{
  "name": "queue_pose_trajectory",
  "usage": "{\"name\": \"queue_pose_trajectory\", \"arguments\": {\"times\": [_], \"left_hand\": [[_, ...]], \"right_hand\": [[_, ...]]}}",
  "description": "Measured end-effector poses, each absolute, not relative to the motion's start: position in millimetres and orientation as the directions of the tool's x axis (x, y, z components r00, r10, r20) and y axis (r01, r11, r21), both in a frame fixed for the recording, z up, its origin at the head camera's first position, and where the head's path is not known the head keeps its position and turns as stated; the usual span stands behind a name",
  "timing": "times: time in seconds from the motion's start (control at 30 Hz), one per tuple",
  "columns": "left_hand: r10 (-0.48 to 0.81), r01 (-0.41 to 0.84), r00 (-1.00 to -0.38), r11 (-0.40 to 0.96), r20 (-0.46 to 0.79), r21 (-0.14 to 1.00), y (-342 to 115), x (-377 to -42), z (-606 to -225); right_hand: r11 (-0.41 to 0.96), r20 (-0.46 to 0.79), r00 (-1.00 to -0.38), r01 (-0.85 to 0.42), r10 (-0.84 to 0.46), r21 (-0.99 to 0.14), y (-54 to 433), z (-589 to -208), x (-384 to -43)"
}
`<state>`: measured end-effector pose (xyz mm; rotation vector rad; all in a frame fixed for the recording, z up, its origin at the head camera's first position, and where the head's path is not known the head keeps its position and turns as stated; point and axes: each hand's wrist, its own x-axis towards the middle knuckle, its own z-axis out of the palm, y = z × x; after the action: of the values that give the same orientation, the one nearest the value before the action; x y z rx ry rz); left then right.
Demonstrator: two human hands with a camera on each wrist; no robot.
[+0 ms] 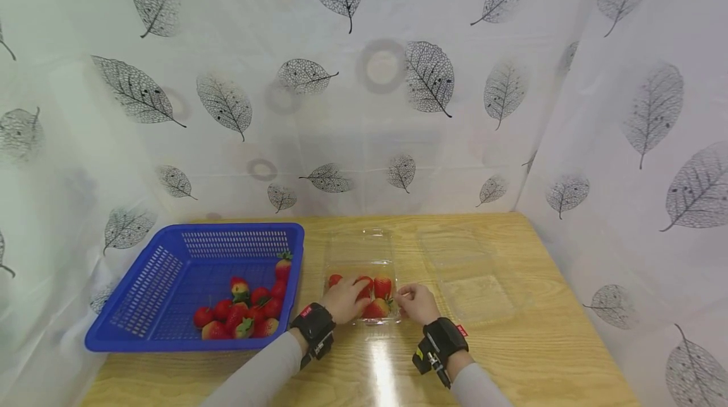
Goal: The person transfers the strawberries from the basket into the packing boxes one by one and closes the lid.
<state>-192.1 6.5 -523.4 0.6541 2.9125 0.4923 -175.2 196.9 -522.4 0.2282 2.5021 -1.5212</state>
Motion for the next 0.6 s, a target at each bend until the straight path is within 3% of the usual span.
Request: {"name": "queue_pose_trajectory", "arguments": {"times": [0.3, 0.37, 0.53, 0.6], "left_hand": [[0.44, 0.468, -0.881, 0.759, 0.172, 0.453, -17.8, -211.0, -469.4], [0.437, 0.504, -0.863, 0.784, 0.253, 0.363, -28.5, -218.6, -452.8], [0.254, 0.415, -0.86, 0.853, 0.442, 0.317, -61.7, -236.6, -421.4], [0.14, 0.374, -0.862, 0.825, 0.487, 0.424, -76.4, -243.5, -417.5]], "right_hand": [[0.446, -0.271, -0.963, 0.249, 0.015, -0.86, 196.5, -521.6, -174.7], [0.442, -0.273, -0.962, 0.251, 0.014, -0.861, 196.3, -521.1, -174.4], [0.439, -0.276, -0.961, 0.255, 0.016, -0.861, 196.1, -520.3, -174.1], [0.44, -0.274, -0.962, 0.253, 0.017, -0.861, 196.2, -520.5, -174.1]]}}
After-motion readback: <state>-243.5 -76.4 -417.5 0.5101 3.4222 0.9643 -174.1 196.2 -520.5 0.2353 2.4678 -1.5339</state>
